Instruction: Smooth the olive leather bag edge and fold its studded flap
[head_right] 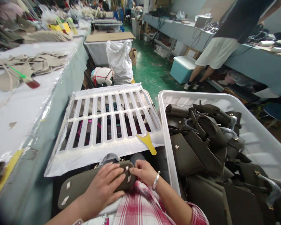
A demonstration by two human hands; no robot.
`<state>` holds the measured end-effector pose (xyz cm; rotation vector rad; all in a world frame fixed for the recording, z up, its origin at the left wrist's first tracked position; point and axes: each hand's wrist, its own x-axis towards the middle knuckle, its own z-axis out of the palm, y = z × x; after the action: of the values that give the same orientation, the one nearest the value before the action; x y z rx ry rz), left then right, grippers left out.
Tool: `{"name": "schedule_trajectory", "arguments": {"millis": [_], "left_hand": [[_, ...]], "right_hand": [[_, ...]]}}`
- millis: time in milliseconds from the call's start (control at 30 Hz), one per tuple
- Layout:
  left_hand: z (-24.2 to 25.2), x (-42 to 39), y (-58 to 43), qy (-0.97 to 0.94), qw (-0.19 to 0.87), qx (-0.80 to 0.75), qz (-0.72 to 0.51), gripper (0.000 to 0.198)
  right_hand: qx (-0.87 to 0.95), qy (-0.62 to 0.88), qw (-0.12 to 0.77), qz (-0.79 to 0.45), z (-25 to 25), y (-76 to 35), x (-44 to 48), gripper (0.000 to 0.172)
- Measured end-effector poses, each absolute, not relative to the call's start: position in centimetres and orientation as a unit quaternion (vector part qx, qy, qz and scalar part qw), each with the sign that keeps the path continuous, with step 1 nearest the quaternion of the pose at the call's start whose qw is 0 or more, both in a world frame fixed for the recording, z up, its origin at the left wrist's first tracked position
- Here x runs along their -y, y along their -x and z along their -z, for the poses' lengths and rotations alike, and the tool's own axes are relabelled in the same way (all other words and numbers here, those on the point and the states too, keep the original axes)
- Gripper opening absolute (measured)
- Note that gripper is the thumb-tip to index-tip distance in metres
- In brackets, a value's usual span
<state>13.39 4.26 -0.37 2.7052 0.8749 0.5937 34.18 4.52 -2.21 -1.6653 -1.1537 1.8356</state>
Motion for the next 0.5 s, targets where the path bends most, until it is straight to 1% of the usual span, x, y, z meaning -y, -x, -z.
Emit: {"name": "schedule_trajectory", "arguments": {"millis": [33, 67, 133, 200, 267, 333, 367, 433, 500], "left_hand": [[0.4, -4.0, -13.0, -0.929, 0.114, -0.289, -0.203, 0.037], [0.5, -3.8, -12.8, -0.929, 0.114, -0.287, -0.203, 0.032], [0.8, -3.4, -12.6, -0.923, 0.122, -0.3, -0.207, 0.031], [1.0, -3.2, -12.8, -0.912, 0.138, -0.319, -0.22, 0.03], [0.9, -3.1, -13.0, -0.904, 0.151, -0.329, -0.226, 0.031], [0.8, -3.1, -13.2, -0.904, 0.162, -0.332, -0.217, 0.03], [0.7, -3.2, -13.1, -0.904, 0.167, -0.331, -0.212, 0.028], [0.7, -3.3, -12.5, -0.905, 0.178, -0.321, -0.214, 0.026], [0.6, -3.0, -10.9, -0.895, 0.179, -0.33, -0.243, 0.028]], "right_hand": [[0.396, 0.589, 0.208, -0.673, 2.1, -34.2, -4.6, 0.043], [0.384, 0.583, 0.208, -0.685, 2.1, -34.2, -4.6, 0.045], [0.394, 0.583, 0.204, -0.681, 2.0, -34.3, -4.6, 0.047], [0.457, 0.598, 0.193, -0.629, 1.9, -34.6, -4.5, 0.043], [0.542, 0.624, 0.176, -0.534, 1.6, -34.8, -4.3, 0.035], [0.63, 0.648, 0.176, -0.39, 1.2, -34.7, -4.1, 0.029], [0.676, 0.645, 0.183, -0.307, 0.9, -34.5, -4.1, 0.028], [0.771, 0.585, 0.196, -0.157, 0.3, -33.6, -4.3, 0.036], [0.856, 0.479, 0.181, -0.062, -0.3, -32.2, -4.7, 0.054]]}}
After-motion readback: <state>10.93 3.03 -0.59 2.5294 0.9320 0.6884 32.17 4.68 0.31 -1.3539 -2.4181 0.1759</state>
